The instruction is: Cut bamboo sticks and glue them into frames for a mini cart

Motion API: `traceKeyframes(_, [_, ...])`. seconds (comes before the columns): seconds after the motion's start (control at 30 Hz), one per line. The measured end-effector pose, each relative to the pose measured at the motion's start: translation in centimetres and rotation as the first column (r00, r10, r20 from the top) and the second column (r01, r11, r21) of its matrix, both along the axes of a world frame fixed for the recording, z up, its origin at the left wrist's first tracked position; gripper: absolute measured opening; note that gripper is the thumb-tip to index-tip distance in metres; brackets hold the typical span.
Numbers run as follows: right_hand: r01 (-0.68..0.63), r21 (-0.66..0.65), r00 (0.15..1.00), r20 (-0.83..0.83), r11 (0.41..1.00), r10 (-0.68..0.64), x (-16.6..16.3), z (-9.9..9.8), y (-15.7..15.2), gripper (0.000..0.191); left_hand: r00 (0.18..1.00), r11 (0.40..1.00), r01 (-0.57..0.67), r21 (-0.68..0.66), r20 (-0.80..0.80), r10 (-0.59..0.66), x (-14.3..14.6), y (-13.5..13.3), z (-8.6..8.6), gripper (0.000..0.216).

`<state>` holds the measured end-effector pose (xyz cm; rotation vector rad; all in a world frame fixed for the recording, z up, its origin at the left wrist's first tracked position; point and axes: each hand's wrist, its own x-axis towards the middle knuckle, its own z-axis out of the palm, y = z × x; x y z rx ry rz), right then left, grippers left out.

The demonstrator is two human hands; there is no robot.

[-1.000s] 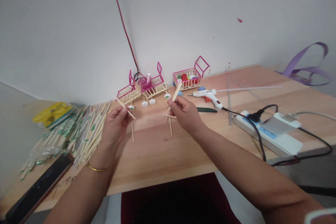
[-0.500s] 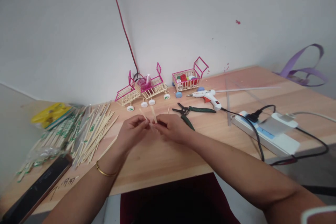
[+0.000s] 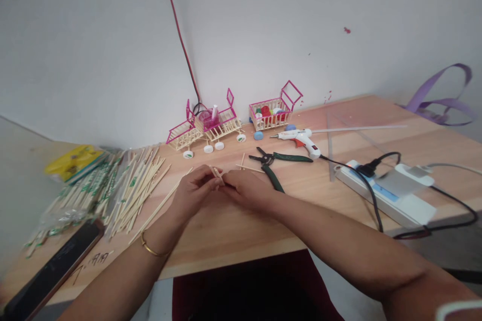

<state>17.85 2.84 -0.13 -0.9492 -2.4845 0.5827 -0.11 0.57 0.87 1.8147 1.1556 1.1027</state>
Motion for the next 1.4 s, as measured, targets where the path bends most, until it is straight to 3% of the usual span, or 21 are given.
traceKeyframes(0.1, [-0.04,0.021,0.999,0.016,0.999,0.039,-0.1,-0.1,0.0,0.021,0.999,0.989,-0.01,0.144,-0.03,0.015,0.2,-0.4,0.8,0.009])
traceKeyframes(0.17, [-0.05,0.029,0.998,0.046,0.998,0.048,-0.2,-0.3,0.0,0.023,0.999,0.985,0.01,0.171,-0.044,-0.002,0.3,-0.6,0.9,0.011])
traceKeyframes(0.47, [-0.029,0.0,0.972,0.232,1.0,0.029,-0.3,-0.1,-0.2,0.028,0.985,0.989,0.069,0.134,-0.169,-0.046,-0.1,-0.1,0.0,0.01])
traceKeyframes(0.73, [-0.01,-0.001,0.955,0.297,1.0,0.01,-0.4,0.9,-0.5,0.028,0.98,0.97,0.097,0.224,-0.191,-0.054,-0.1,-0.4,0.3,0.01])
traceKeyframes(0.9, [-0.021,-0.023,0.946,0.322,1.0,0.027,-0.5,0.6,-0.4,0.026,0.967,0.979,0.142,0.149,-0.232,-0.105,-0.3,0.1,-0.1,0.011])
traceKeyframes(1.03, [-0.015,-0.046,0.985,0.174,0.999,0.022,0.3,0.3,0.0,0.018,0.965,0.979,0.14,0.147,-0.24,-0.102,-0.2,0.0,-0.2,0.011])
traceKeyframes(1.17, [-0.012,-0.177,0.979,-0.202,0.984,-0.025,1.6,0.8,0.4,0.042,0.968,0.977,0.125,0.172,-0.238,-0.082,-0.1,-0.1,-0.2,0.01])
traceKeyframes(1.27, [-0.029,-0.081,0.913,-0.407,0.996,-0.007,1.8,1.4,0.2,0.029,0.966,0.971,0.129,0.2,-0.246,-0.078,0.0,-0.1,-0.2,0.015])
traceKeyframes(1.4, [-0.068,0.041,0.879,-0.47,0.997,0.079,1.3,1.5,-0.2,0.011,0.951,0.952,0.174,0.25,-0.292,-0.097,0.2,-0.1,-0.7,0.017])
